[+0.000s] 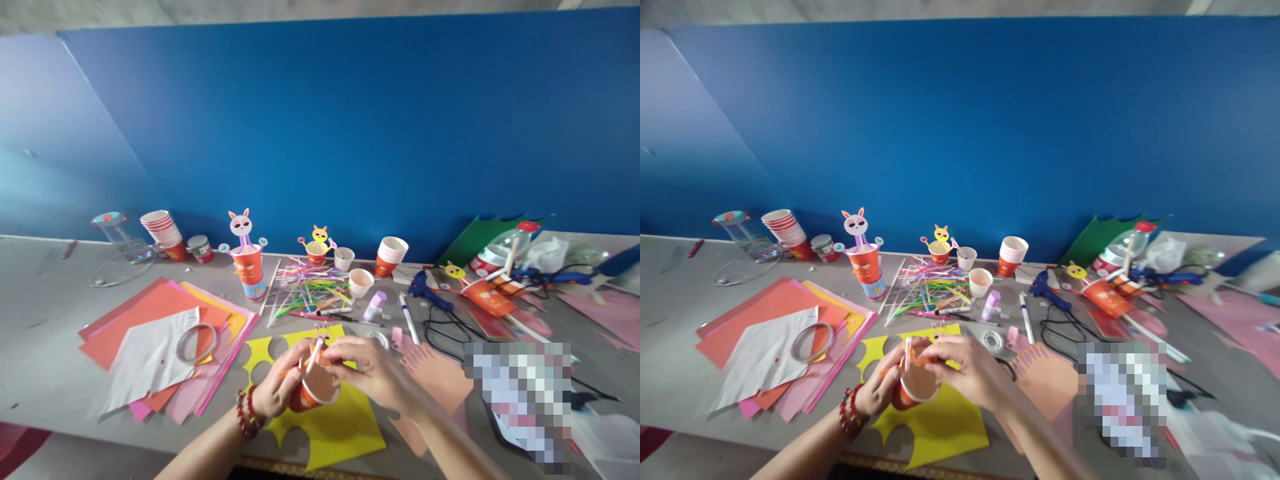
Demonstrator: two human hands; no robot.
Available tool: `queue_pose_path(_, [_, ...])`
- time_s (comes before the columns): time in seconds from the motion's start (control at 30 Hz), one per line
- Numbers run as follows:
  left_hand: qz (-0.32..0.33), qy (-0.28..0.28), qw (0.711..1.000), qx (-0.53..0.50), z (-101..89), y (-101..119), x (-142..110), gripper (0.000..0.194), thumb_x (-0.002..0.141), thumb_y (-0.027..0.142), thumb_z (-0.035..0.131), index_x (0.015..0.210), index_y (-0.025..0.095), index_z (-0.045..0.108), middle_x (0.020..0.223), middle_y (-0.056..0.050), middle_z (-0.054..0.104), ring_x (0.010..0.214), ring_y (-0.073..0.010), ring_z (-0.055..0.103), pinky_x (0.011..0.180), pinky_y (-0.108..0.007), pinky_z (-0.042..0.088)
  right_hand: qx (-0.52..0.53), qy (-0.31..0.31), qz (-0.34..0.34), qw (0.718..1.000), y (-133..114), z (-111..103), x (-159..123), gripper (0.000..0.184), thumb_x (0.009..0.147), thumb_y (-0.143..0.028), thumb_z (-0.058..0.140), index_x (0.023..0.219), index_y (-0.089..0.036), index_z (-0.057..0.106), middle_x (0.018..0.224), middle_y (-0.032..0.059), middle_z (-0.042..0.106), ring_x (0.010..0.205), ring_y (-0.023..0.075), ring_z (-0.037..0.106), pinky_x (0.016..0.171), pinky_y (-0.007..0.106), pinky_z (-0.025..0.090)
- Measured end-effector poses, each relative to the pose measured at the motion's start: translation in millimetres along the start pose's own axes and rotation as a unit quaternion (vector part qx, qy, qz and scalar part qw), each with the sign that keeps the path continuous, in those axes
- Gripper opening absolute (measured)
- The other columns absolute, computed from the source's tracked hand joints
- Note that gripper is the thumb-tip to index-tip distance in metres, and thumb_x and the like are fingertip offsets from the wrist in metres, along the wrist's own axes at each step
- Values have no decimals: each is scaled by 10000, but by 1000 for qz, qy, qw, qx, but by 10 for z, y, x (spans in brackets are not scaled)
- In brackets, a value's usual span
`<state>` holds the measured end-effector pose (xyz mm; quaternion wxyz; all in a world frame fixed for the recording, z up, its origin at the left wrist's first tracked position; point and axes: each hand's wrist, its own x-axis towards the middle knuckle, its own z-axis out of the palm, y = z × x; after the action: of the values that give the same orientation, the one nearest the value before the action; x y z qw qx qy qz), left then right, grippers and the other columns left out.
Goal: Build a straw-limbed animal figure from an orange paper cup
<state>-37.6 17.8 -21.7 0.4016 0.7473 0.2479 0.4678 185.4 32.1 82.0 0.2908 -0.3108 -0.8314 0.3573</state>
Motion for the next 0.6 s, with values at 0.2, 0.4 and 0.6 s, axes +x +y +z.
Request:
queue_pose_path(0.2, [-12, 2, 1000, -4, 2, 14, 13, 508, 1025, 441, 321, 1426, 187, 503, 1441, -153, 558, 1318, -312, 525, 1115, -457, 403, -37, -3, -25, 999, 22, 28, -5, 145, 951, -186, 607, 992, -213, 744, 966, 46, 777, 929, 177, 711, 839, 278, 539])
queue_pose_path(0.4, [-6, 5, 1000, -9, 7, -19, -7, 494, 1025, 425, 335, 1446, 210, 477, 1461, -140, 547, 1324, -307, 526, 1117, -449, 409, -40, -10, -46, 998, 20, 26, 4, 168, 978, -224, 570, 988, -215, 737, 971, 54, 776, 941, 191, 709, 859, 304, 534])
queue_pose_path(0.6, [-9, -5, 1000, -9, 3, -25, -6, 499, 1029, 415, 334, 1457, 195, 466, 1463, -145, 547, 1325, -296, 525, 1119, -430, 404, -72, -27, -71, 994, 29, 36, 14, 148, 967, -160, 574, 963, -191, 719, 921, 44, 768, 895, 188, 698, 801, 281, 510])
